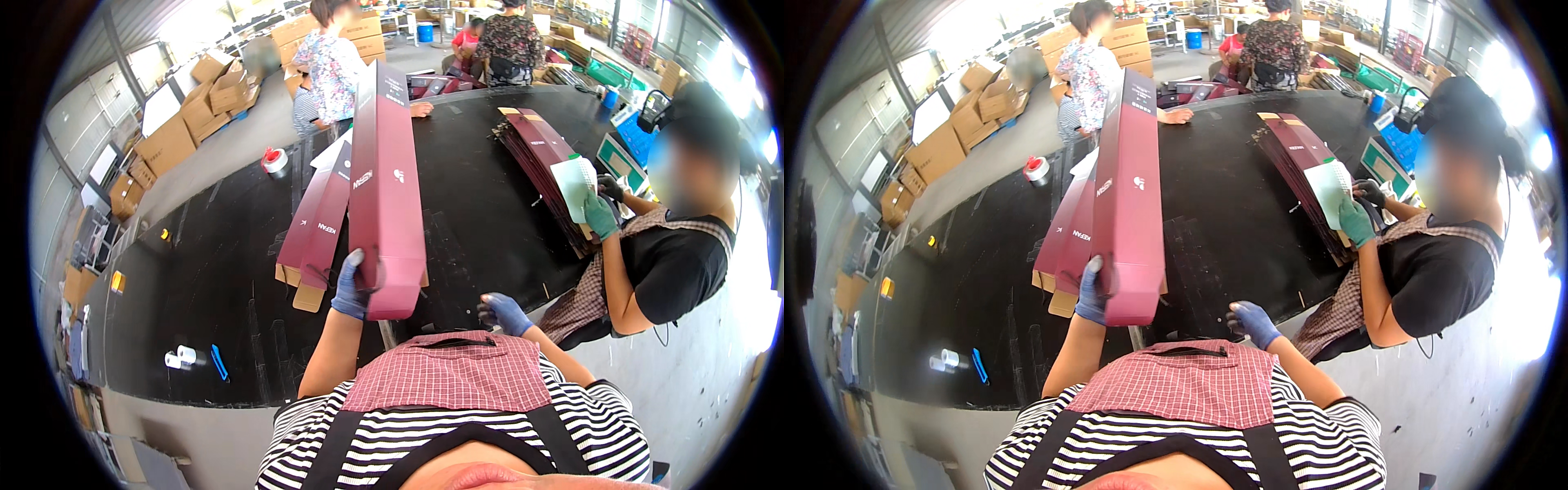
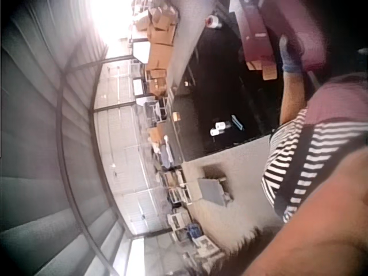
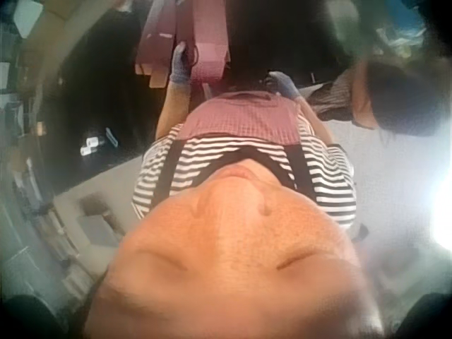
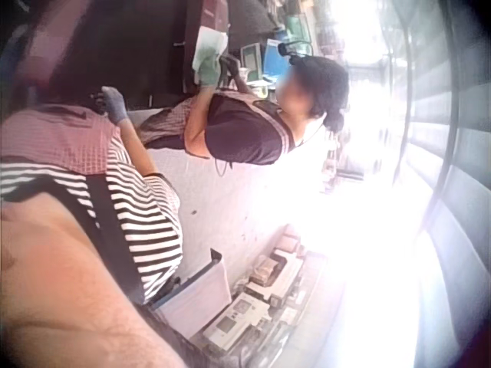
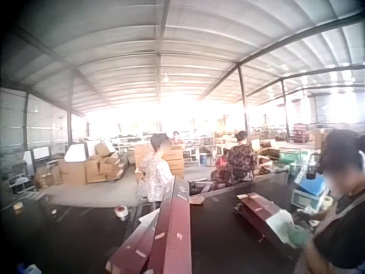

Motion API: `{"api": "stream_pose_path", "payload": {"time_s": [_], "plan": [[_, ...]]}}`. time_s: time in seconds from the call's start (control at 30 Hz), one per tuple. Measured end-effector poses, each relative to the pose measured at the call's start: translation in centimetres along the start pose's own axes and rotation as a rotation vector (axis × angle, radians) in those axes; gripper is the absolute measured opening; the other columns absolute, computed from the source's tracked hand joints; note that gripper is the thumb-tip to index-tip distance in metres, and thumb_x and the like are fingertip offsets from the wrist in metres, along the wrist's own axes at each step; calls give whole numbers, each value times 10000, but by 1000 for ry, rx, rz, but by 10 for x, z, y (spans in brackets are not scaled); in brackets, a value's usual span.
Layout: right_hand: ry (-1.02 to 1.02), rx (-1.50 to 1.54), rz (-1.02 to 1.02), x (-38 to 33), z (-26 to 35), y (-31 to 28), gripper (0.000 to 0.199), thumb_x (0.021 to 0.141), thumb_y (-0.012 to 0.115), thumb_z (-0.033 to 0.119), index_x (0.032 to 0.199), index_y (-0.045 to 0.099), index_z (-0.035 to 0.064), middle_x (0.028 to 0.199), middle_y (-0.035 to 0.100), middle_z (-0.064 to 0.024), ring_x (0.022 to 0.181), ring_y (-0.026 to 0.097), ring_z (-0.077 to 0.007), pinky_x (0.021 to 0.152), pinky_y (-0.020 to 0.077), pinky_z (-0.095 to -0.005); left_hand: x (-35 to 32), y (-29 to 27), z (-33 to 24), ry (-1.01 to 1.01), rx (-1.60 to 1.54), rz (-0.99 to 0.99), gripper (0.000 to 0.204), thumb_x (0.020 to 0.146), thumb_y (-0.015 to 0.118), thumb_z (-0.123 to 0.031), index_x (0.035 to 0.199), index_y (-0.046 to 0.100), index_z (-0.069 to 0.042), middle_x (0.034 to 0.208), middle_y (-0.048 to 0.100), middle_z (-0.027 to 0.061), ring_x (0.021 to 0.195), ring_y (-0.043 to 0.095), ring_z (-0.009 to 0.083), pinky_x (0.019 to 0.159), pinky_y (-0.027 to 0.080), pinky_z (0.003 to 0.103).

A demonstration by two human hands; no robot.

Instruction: The person assembles cardboard boxes by folding the bottom flaps together to secure them.

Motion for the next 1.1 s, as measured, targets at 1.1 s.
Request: {"api": "stream_pose_path", "payload": {"time_s": [1.1], "plan": [[292, 275, -161, 48, -78, -70, 281, 1019, 523, 264, 1202, 602, 67, 990, 735, -166, 761, 720, -341, 675, 589, -456, -51, -13, -66, 415, 750, -130, 1050, 748, 904, -287, 1596, 345, -21, 1437, 546, 171, 1247, 585, 296, 1096, 470, 433]]}}
Point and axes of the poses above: each hand's wrist, its own x-axis towards the middle knuckle, its own y-axis out of the palm, z = x × y, the point moved 6 cm from there along x, towards the middle knuckle
